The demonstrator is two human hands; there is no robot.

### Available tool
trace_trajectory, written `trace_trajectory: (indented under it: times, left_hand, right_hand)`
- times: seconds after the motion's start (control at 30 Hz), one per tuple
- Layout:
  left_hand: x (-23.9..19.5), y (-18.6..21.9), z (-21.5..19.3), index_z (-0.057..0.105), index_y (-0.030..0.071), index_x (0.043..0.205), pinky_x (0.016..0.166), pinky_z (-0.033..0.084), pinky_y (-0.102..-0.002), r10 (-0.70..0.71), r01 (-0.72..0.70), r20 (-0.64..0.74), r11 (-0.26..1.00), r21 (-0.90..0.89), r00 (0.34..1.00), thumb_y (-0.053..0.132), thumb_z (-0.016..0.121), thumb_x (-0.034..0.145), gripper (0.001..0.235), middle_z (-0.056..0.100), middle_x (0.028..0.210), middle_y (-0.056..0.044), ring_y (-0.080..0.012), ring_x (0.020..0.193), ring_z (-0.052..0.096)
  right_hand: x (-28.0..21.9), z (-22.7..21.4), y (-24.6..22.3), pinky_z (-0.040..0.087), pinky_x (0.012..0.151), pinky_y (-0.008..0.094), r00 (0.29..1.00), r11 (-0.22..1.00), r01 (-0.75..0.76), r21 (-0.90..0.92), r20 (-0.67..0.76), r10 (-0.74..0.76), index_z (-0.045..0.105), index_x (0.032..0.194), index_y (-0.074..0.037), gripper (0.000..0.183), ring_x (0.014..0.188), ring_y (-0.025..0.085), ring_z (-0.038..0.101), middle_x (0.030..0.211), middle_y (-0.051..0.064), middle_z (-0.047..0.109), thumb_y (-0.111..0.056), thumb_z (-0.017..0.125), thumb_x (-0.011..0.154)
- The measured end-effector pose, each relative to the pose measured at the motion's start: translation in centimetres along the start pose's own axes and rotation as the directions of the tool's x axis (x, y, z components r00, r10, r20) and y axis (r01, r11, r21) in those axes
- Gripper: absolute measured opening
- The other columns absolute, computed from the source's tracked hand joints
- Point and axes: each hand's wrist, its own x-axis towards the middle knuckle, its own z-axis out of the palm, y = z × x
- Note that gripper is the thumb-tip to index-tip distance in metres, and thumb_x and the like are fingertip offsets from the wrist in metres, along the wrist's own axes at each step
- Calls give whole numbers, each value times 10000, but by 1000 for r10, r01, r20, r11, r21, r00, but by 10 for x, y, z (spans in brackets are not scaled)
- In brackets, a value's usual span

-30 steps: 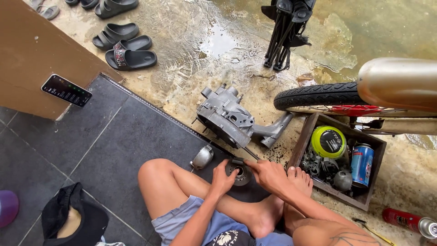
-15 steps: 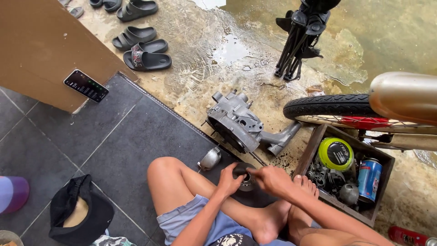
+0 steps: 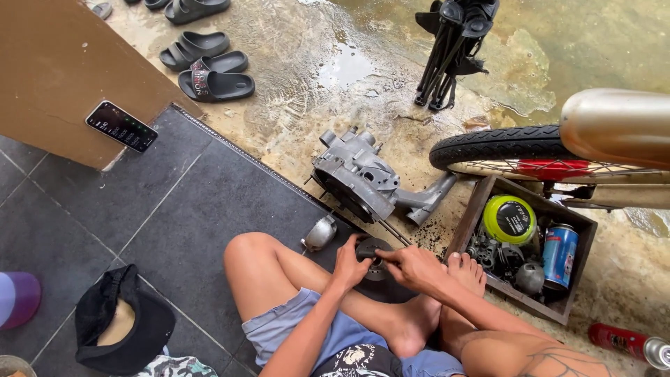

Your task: A person is sitting on the floor and attempting to install a gear shaft into a motorcycle engine crankcase.

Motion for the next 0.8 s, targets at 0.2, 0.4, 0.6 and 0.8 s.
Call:
trace_trajectory:
  times: [0.2, 0.4, 0.6, 0.8]
  left_hand:
    - [-3, 1, 0, 598, 14, 1215, 977, 570, -584, 23, -18, -44, 994, 107, 999, 210, 871, 761, 565, 649, 1134, -244, -493, 1133, 650]
    - [-19, 34, -4, 416, 141, 1430, 1040, 531, -643, -215, 154, 102, 895, 418, 971, 450, 946, 562, 1063, 518, 1340, -152, -502, 1191, 622]
    - [-11, -2, 3, 409, 274, 1457, 1079, 526, -596, -256, 206, 144, 934, 290, 956, 431, 955, 559, 1063, 613, 1357, -131, -470, 1243, 616]
    - [-15, 34, -2, 420, 215, 1530, 1130, 471, -589, -234, 203, 144, 958, 202, 962, 255, 962, 609, 1069, 618, 1385, -262, -511, 1301, 554]
  right_hand:
    - [-1, -3, 3, 610, 780, 530, 999, 999, -36, -8, -38, 35, 755, 1266, -223, 362, 916, 394, 777, 1035, 147, 806, -253, 584, 947]
    - [-1, -15, -4, 611, 782, 519, 994, 997, -73, 19, -75, 74, 746, 1283, -210, 373, 930, 413, 771, 1047, 154, 806, -226, 583, 948]
    - [0, -14, -1, 584, 866, 575, 998, 998, -57, -9, -15, 57, 749, 1275, -258, 373, 1009, 413, 751, 1098, 136, 795, -274, 596, 936]
    - [1, 3, 7, 586, 817, 555, 997, 999, -28, 21, 68, 26, 759, 1259, -267, 379, 991, 428, 747, 1075, 144, 801, -246, 608, 912]
